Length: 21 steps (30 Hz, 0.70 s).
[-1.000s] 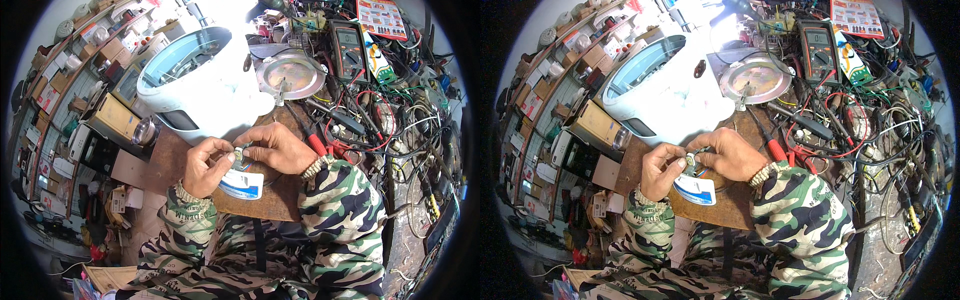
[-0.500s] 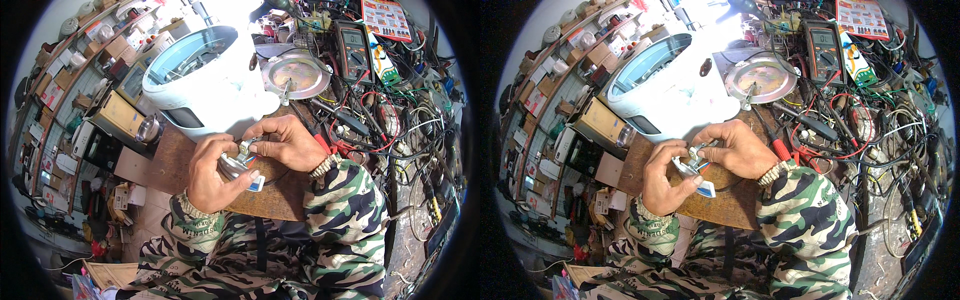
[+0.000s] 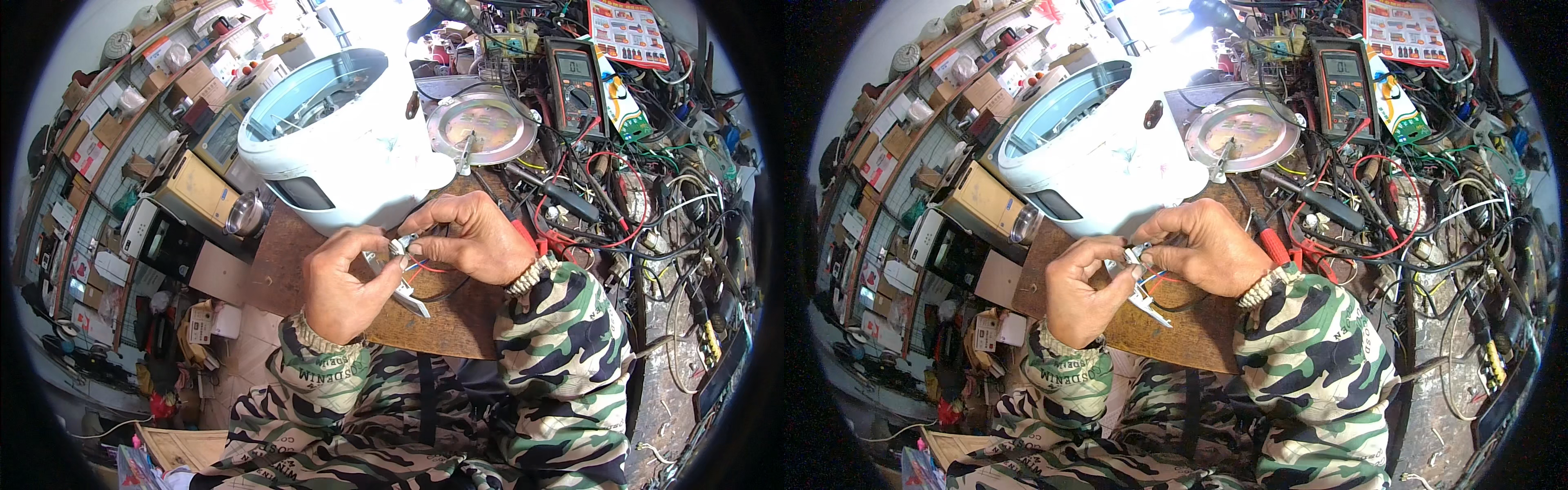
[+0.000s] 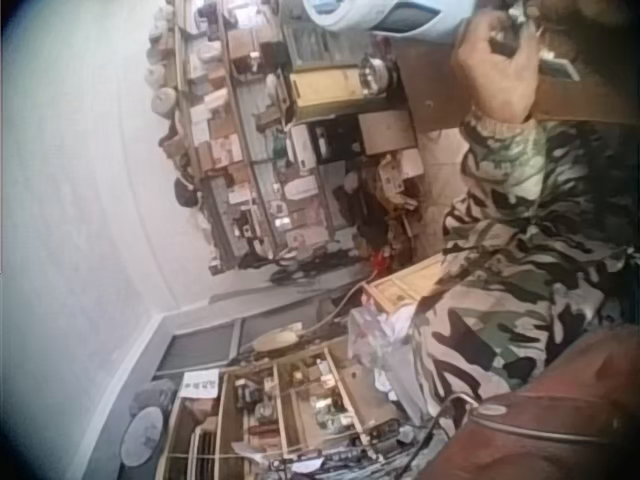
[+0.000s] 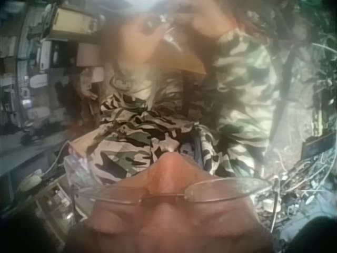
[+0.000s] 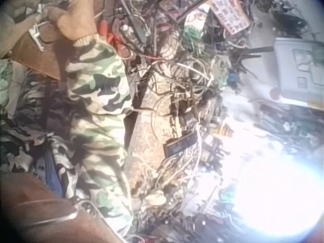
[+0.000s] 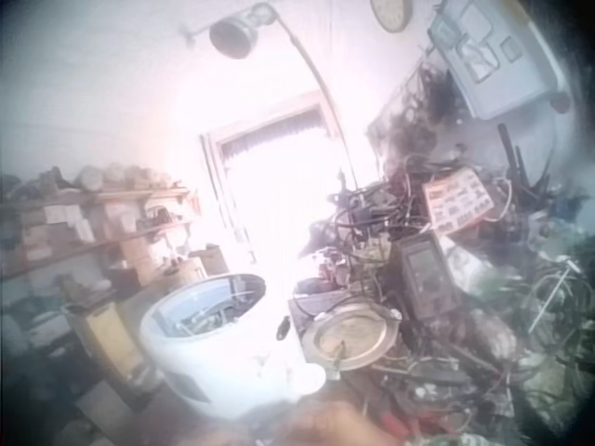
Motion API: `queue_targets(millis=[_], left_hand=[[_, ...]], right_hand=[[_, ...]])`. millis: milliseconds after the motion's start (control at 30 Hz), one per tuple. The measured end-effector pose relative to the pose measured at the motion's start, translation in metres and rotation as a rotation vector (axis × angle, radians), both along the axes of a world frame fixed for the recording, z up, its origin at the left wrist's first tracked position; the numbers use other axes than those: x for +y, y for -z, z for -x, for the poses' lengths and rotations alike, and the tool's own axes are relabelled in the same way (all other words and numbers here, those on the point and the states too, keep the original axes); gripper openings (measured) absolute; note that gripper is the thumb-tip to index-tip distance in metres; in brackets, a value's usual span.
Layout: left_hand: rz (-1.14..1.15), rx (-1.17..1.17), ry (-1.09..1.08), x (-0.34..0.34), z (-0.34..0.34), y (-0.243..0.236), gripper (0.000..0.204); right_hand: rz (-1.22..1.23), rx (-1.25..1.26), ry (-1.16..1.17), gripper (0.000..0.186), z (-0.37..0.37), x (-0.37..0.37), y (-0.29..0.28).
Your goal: The person uses a screwdriver to adjust a small white electrical component with wires attached. They repeatedly tighten and loosen screws on the component while holding it in their hands.
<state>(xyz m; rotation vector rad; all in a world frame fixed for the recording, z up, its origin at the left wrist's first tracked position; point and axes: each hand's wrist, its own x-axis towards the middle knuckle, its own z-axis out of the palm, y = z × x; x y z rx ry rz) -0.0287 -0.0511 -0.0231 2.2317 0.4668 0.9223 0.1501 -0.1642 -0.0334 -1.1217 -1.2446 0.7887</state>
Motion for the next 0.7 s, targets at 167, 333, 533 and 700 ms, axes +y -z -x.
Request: queue_targets(millis=[167,333,533,700], left_hand=[[0.04,0.052,0.132,0.008,0.005,0.002,0.023],[0.164,0.021,0.263,0.01,0.006,0.0,0.024],[0.253,-0.042,0.311,0.014,0.002,0.002,0.022],[0.302,-0.061,0.374,0.017,0.003,0.004,0.023]], right_hand=[[0.024,0.0,0.01,0.018,0.001,-0.002,-0.002],[-0.118,-0.117,0.021,0.018,0.004,-0.002,-0.004],[-0.142,-0.065,-0.006,0.015,0.008,-0.002,-0.004],[-0.089,0.076,-0.042,0.017,0.011,0.001,0.001]])
